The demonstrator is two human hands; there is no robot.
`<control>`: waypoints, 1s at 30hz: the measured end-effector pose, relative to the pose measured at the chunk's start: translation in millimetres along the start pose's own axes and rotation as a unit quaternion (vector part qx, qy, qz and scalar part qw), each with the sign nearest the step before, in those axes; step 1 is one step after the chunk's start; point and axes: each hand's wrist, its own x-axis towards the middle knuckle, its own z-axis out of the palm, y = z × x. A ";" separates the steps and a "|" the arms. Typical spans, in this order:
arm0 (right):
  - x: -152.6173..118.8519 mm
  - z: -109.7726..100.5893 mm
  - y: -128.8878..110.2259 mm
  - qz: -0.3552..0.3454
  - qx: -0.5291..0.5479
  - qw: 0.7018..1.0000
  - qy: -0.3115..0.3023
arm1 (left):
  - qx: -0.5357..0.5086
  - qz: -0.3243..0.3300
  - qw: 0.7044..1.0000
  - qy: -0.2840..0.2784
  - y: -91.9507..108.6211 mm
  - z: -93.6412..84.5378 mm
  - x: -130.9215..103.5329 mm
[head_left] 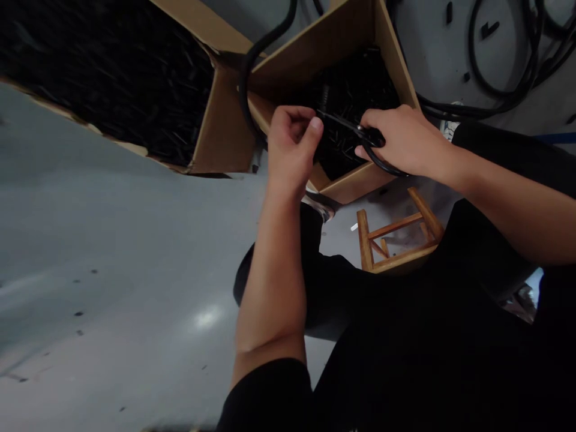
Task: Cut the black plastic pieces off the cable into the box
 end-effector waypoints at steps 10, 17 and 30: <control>-5.4 -9.9 -3.4 -0.013 0.051 0.998 0.018 | -0.028 0.034 0.999 0.016 36.6 25.1 -11.0; -10.5 -14.9 -6.2 -0.040 0.032 0.999 0.017 | -0.051 0.024 0.997 -0.048 43.1 19.8 -17.2; -6.2 -5.4 -0.7 -0.020 0.040 0.999 0.002 | 0.007 0.035 0.999 0.012 33.1 14.5 -14.4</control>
